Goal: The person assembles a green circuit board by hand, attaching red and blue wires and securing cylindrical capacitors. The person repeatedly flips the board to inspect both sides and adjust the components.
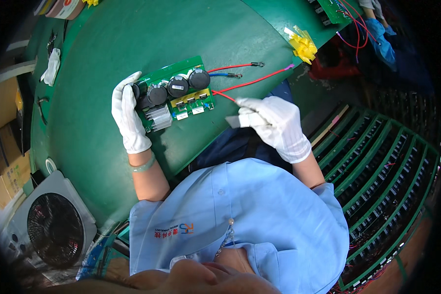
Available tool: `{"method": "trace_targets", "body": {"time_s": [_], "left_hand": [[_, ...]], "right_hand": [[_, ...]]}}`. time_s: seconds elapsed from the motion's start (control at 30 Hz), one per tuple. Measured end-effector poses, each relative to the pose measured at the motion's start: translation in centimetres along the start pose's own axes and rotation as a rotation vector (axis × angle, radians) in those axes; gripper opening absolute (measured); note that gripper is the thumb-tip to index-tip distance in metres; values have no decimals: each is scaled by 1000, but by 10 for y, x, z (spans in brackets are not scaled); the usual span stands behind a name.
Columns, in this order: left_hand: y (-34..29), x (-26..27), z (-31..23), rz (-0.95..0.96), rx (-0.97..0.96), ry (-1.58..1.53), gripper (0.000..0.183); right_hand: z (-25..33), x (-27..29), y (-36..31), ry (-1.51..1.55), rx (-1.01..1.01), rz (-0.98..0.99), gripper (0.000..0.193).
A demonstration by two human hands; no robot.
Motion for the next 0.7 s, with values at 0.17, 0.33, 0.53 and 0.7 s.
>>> {"method": "trace_targets", "body": {"time_s": [0.17, 0.33, 0.53, 0.7], "left_hand": [[0, 1, 4, 57, -69, 74, 29], [-1, 2, 3, 72, -59, -3, 26], [-3, 5, 2, 130, -137, -53, 29], [-4, 3, 1, 91, -150, -77, 28]], "right_hand": [[18, -26, 11, 244, 171, 189, 15], [23, -45, 29, 365, 176, 270, 14], [14, -68, 32, 375, 125, 439, 18], [7, -69, 36, 405, 79, 499, 22]]}}
Point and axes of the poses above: each hand's wrist, its own y-axis towards the middle knuckle, its own x-axis out of the back of the hand, z = x × y, the point moved 5 cm from there along y, towards the middle knuckle, and after that the axes turned 7 degrees about -x, right-handed, at the moved point
